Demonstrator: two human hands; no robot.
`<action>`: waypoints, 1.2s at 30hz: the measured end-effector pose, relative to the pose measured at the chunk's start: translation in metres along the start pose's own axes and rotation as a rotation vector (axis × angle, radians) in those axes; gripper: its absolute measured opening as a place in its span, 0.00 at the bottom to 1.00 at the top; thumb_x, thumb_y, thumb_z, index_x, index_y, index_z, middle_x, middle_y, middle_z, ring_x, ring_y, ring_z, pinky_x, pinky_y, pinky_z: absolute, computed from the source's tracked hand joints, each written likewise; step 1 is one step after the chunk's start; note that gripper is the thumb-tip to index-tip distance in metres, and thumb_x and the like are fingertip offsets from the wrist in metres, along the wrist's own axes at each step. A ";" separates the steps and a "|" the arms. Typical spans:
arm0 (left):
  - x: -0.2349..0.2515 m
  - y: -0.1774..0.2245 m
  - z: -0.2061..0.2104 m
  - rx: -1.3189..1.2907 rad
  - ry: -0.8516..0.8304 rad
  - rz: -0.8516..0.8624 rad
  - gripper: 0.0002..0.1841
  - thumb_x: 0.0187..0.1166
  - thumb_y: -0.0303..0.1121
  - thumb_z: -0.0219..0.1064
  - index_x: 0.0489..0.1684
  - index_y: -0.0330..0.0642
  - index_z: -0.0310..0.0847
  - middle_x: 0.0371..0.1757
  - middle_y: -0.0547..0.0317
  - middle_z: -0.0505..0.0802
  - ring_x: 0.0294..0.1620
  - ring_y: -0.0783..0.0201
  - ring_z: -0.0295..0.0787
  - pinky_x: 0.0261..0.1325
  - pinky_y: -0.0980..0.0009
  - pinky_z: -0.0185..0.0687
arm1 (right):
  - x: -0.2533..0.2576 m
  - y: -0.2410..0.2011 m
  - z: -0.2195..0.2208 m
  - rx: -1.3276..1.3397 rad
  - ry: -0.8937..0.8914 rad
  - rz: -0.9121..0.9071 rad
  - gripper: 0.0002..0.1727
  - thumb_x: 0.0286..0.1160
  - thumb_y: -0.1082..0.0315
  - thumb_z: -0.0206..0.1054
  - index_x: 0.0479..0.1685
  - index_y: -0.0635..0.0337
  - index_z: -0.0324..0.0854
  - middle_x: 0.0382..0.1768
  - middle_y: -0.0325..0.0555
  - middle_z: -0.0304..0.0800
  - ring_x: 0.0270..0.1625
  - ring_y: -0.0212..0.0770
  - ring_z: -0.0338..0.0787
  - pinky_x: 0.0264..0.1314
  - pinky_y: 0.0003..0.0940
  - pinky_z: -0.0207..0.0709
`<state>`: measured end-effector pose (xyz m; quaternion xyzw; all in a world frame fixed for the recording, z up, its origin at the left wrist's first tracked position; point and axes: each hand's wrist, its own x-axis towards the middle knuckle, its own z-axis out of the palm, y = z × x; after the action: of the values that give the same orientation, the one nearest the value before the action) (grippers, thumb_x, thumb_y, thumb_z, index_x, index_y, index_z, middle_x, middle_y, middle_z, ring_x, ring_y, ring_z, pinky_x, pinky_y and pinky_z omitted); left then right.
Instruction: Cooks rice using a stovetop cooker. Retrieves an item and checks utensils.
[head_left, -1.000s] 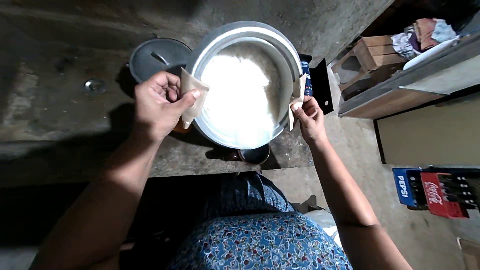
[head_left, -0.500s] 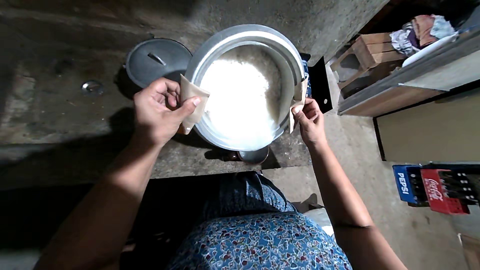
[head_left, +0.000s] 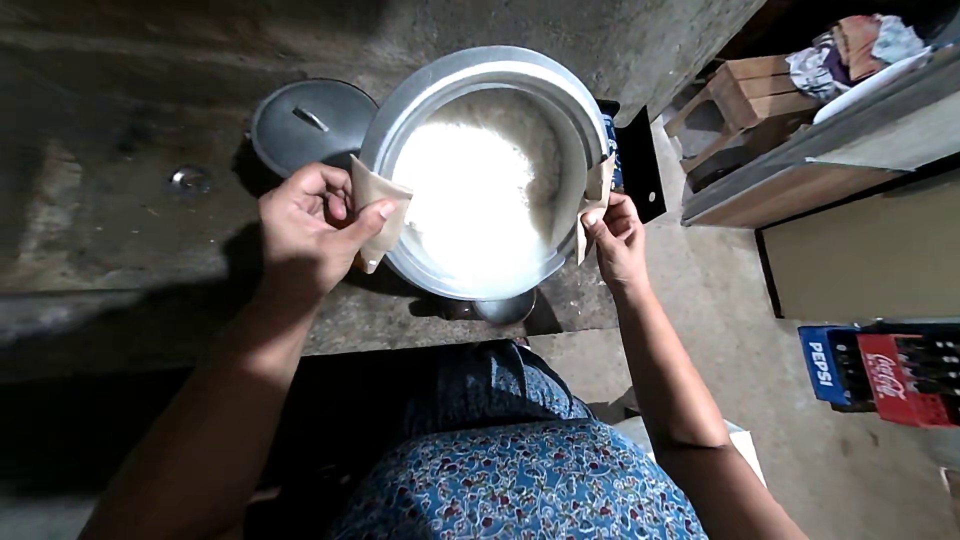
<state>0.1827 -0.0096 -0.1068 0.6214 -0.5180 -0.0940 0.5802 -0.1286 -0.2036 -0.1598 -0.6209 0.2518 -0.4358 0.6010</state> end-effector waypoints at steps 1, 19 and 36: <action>-0.001 0.001 0.000 -0.002 -0.001 0.000 0.14 0.68 0.38 0.78 0.41 0.49 0.78 0.35 0.86 0.82 0.34 0.92 0.76 0.40 0.92 0.72 | 0.000 0.000 0.000 -0.002 0.001 -0.004 0.17 0.76 0.72 0.71 0.61 0.54 0.76 0.47 0.31 0.89 0.47 0.24 0.90 0.54 0.22 0.87; -0.006 0.008 0.003 0.003 0.023 -0.001 0.14 0.67 0.38 0.79 0.42 0.52 0.77 0.35 0.88 0.81 0.35 0.93 0.76 0.41 0.92 0.73 | -0.003 0.007 -0.002 0.016 0.006 -0.051 0.17 0.76 0.71 0.71 0.62 0.54 0.76 0.48 0.30 0.89 0.46 0.24 0.90 0.52 0.23 0.88; 0.053 0.012 0.010 0.108 -0.053 -0.492 0.11 0.76 0.37 0.75 0.43 0.43 0.79 0.31 0.75 0.83 0.29 0.85 0.81 0.39 0.83 0.82 | 0.063 -0.026 -0.004 -0.184 -0.044 0.380 0.12 0.82 0.67 0.67 0.56 0.62 0.77 0.35 0.37 0.85 0.30 0.27 0.84 0.37 0.25 0.83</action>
<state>0.1931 -0.0532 -0.0740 0.7563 -0.3704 -0.2208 0.4921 -0.1064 -0.2538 -0.1198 -0.6236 0.3900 -0.2762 0.6186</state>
